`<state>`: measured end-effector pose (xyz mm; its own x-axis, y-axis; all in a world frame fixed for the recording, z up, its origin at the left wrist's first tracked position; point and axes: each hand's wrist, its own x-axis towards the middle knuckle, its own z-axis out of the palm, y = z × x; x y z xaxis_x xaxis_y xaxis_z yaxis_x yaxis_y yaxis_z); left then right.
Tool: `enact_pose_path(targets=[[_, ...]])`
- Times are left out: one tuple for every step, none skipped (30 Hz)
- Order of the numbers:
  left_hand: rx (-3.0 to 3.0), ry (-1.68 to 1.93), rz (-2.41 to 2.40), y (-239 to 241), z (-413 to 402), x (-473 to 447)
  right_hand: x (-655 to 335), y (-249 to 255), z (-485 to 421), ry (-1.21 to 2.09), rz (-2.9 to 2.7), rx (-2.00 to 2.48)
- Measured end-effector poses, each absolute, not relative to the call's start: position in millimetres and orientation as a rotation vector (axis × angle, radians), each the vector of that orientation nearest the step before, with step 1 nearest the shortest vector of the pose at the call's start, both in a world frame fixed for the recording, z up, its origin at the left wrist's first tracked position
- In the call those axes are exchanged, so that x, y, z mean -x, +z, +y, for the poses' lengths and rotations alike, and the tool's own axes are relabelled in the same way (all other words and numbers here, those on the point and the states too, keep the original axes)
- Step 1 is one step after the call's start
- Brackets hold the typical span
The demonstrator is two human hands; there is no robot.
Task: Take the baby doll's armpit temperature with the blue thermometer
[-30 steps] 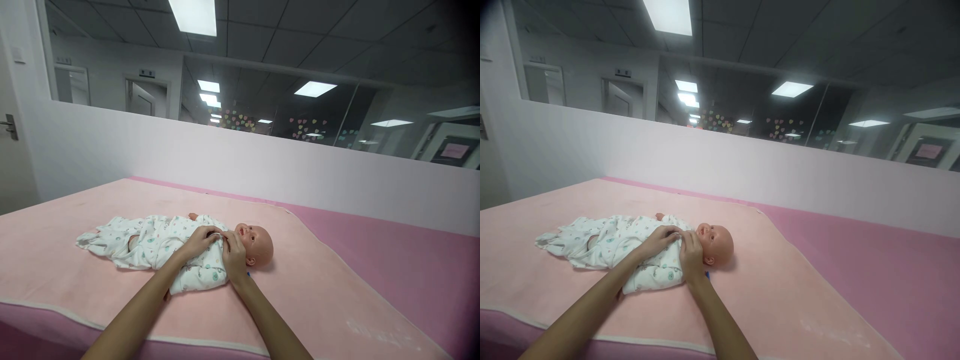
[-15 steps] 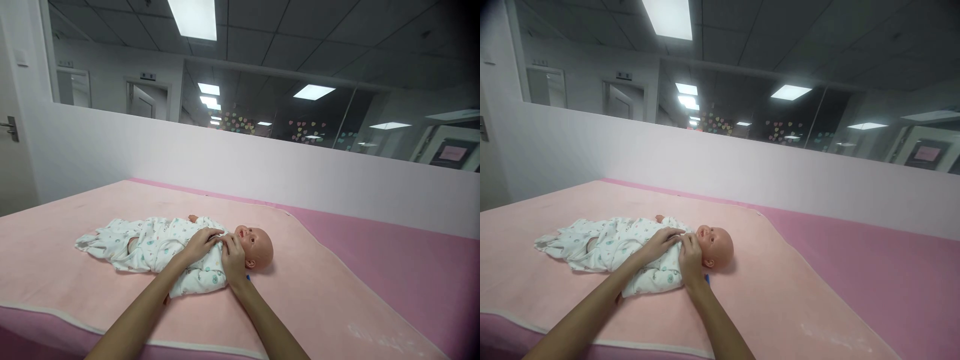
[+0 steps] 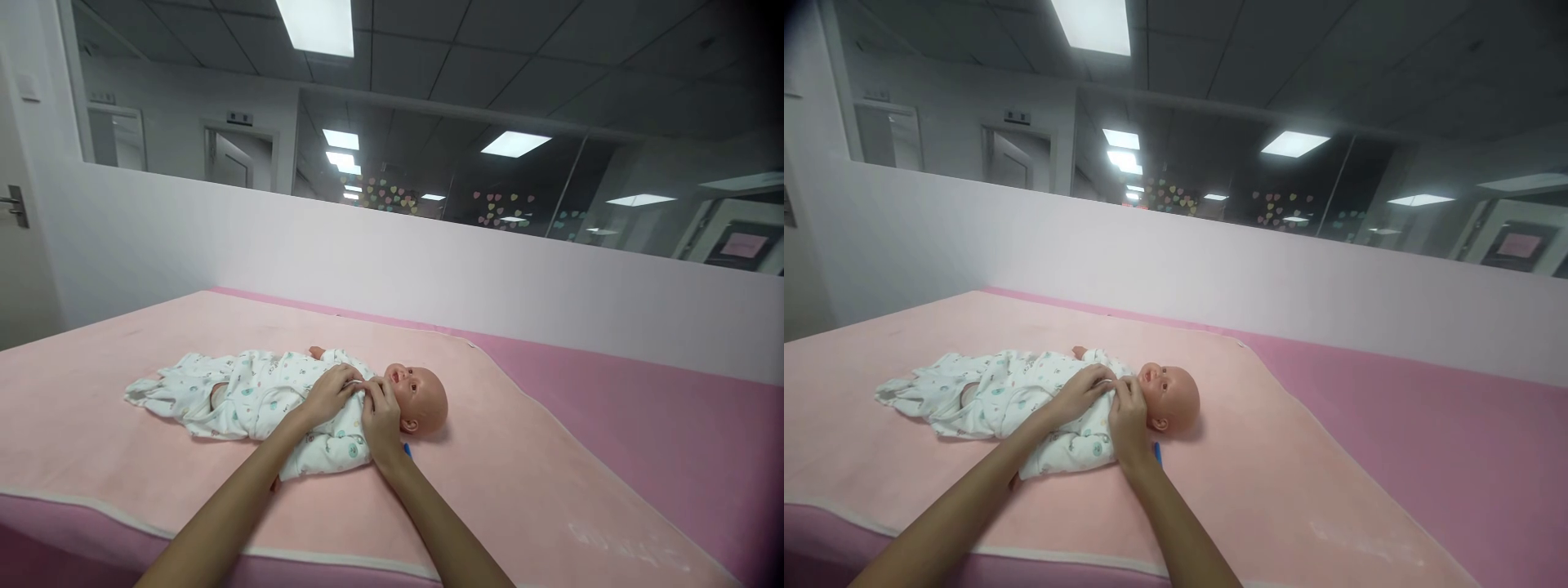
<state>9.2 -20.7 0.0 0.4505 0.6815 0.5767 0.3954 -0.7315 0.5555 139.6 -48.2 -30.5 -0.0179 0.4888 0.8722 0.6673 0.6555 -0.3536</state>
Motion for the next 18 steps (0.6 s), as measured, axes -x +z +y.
enact_pose_path(targets=[[-2.356,1.171,0.912,0.0,-20.8,-9.2,-139.8,-30.9,-47.6,-0.188,-1.664,0.959],[-2.348,1.169,0.91,0.0,-20.7,-9.2,-140.0,-31.1,-47.1,-0.19,-1.668,0.961],[-2.341,1.168,0.911,-0.2,-20.6,-9.2,-140.3,-31.3,-46.7,-0.191,-1.675,0.96],[-2.336,1.169,0.911,-0.5,-20.3,-9.2,-140.6,-31.3,-46.4,-0.19,-1.685,0.956],[-2.333,1.17,0.911,-0.8,-19.9,-9.2,-140.9,-31.2,-46.3,-0.189,-1.697,0.948],[-2.331,1.17,0.912,-1.2,-19.4,-9.1,-141.2,-31.0,-46.3,-0.187,-1.708,0.942],[-2.329,1.169,0.915,-1.5,-18.8,-9.1,-141.5,-30.8,-46.4,-0.187,-1.717,0.937],[-2.33,1.166,0.918,-1.8,-18.3,-9.0,-141.7,-30.7,-46.4,-0.187,-1.722,0.935],[-2.333,1.161,0.918,-1.9,-18.0,-9.0,-141.8,-30.8,-46.4,-0.187,-1.723,0.936],[-2.338,1.156,0.918,-2.0,-17.7,-9.1,-141.8,-31.0,-46.3,-0.186,-1.72,0.939],[-2.343,1.15,0.918,-1.9,-17.7,-9.2,-141.7,-31.3,-46.1,-0.185,-1.717,0.943],[-2.347,1.144,0.918,-1.8,-17.8,-9.3,-141.6,-31.7,-45.8,-0.185,-1.713,0.946],[-2.351,1.139,0.921,-1.6,-18.0,-9.5,-141.5,-32.2,-45.5,-0.185,-1.709,0.947],[-2.352,1.137,0.928,-1.3,-18.3,-9.6,-141.3,-32.5,-45.2,-0.185,-1.705,0.947],[-2.352,1.136,0.938,-1.1,-18.6,-9.7,-141.2,-32.8,-45.0,-0.186,-1.7,0.945],[-2.353,1.134,0.948,-0.8,-18.9,-9.9,-141.1,-32.8,-44.9,-0.186,-1.695,0.942],[-2.356,1.132,0.957,-0.6,-19.2,-9.9,-141.0,-32.6,-44.9,-0.184,-1.69,0.939],[-2.358,1.13,0.964,-0.4,-19.3,-10.0,-140.9,-32.1,-45.1,-0.182,-1.685,0.936]])
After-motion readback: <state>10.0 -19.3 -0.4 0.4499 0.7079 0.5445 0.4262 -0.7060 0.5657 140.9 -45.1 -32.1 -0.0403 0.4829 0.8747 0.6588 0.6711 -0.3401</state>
